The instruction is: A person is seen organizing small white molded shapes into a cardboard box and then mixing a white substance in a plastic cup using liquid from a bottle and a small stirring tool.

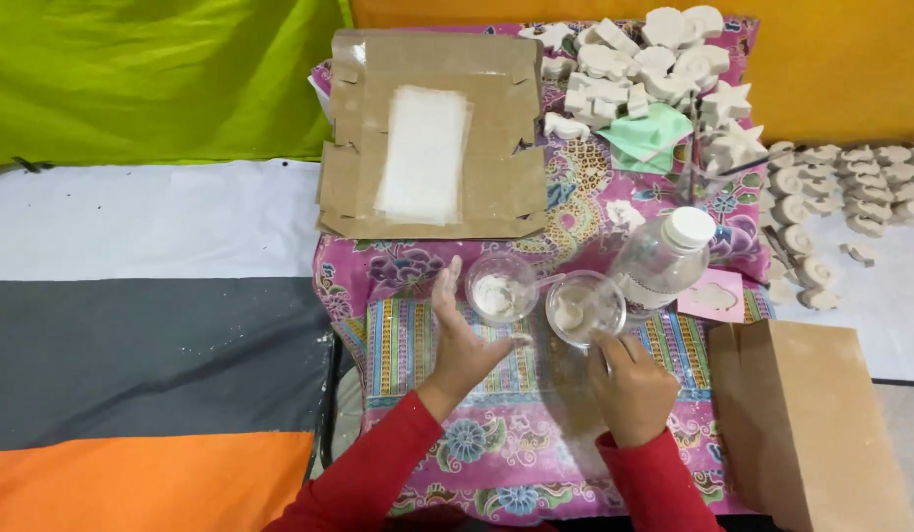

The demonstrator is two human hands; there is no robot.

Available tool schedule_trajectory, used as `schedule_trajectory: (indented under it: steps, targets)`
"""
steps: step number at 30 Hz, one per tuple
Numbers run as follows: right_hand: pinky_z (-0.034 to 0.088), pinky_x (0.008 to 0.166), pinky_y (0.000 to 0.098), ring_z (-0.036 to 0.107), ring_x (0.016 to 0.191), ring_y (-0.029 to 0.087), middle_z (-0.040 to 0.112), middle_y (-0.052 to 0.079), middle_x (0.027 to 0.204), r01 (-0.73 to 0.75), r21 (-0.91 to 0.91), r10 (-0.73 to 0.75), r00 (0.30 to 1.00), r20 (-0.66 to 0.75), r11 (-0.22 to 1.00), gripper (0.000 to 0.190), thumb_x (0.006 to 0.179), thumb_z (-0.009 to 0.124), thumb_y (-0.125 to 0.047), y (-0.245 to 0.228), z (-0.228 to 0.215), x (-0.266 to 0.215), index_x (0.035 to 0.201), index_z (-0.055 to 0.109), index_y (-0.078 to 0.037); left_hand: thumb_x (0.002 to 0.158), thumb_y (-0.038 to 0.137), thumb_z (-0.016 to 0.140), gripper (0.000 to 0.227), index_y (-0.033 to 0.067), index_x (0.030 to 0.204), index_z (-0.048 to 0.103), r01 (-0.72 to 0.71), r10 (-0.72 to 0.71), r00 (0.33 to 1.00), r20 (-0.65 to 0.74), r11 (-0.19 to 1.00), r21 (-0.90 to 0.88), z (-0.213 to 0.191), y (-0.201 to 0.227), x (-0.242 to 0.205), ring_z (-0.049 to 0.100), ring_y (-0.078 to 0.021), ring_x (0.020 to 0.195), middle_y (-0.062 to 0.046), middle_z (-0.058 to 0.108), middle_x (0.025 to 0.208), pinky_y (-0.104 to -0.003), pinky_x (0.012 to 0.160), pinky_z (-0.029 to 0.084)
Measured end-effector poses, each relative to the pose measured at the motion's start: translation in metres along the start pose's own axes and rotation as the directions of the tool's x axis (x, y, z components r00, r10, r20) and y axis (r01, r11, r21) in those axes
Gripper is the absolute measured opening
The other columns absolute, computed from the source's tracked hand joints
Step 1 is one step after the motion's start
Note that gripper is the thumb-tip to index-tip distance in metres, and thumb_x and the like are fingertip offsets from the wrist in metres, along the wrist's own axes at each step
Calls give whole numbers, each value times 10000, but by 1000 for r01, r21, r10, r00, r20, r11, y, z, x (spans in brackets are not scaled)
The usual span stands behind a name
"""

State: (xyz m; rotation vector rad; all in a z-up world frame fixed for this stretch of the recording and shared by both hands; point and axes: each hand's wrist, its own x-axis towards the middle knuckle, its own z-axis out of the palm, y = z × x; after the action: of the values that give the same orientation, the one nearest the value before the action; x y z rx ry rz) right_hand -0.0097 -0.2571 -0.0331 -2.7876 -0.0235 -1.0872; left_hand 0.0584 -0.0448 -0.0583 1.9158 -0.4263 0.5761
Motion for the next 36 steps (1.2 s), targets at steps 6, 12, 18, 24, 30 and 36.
schedule_trajectory:
  steps: [6,12,18,24,30,36]
  targets:
    - [533,519,355,650,541,243,578,-37,680,-7,-51,5,999,-37,999,106,829,783,-269,0,39,9,857,680,-269,608,454,960,1385,-3,1541,44,9,-14,1000,-19,967,-253,19,-35,19,483,-438,1358,-277,472,1465,-543,1173,346]
    - [545,557,409,686,592,292,602,3,636,-35,-57,45,983,178,998,132,841,762,-334,3,30,6,930,708,-254,577,426,981,1393,-40,1535,83,-48,20,996,-87,943,-329,25,-42,20,606,-378,1245,-247,591,1332,-473,1121,456]
    - [464,505,375,614,493,246,662,13,576,-112,58,82,923,376,992,401,839,731,-393,-5,2,24,1200,718,-219,648,288,953,1297,31,1538,46,-74,55,996,-68,943,-324,11,-28,13,567,-377,1287,-251,514,1391,-479,1140,453]
    - [362,471,235,443,514,103,602,23,699,-238,532,112,960,258,812,473,774,797,-62,-46,-31,37,1231,708,20,731,283,925,1216,213,1569,47,-332,329,943,-46,929,-162,-5,-6,7,546,-346,1318,-197,446,1472,-477,1163,492]
    - [402,535,211,515,601,99,703,66,885,-208,741,38,970,239,639,260,795,754,-8,-75,-40,35,1055,758,7,749,449,862,859,10,1373,467,-292,293,956,-3,953,-75,-23,30,10,553,-332,1312,-161,565,1369,-497,1232,396]
    - [410,518,269,525,588,150,698,112,879,165,612,-186,982,-31,773,246,773,754,44,-76,-43,39,1016,734,12,881,451,790,917,117,1507,210,-356,348,928,-136,934,-38,-16,24,7,535,-347,1307,-175,465,1442,-518,1196,441]
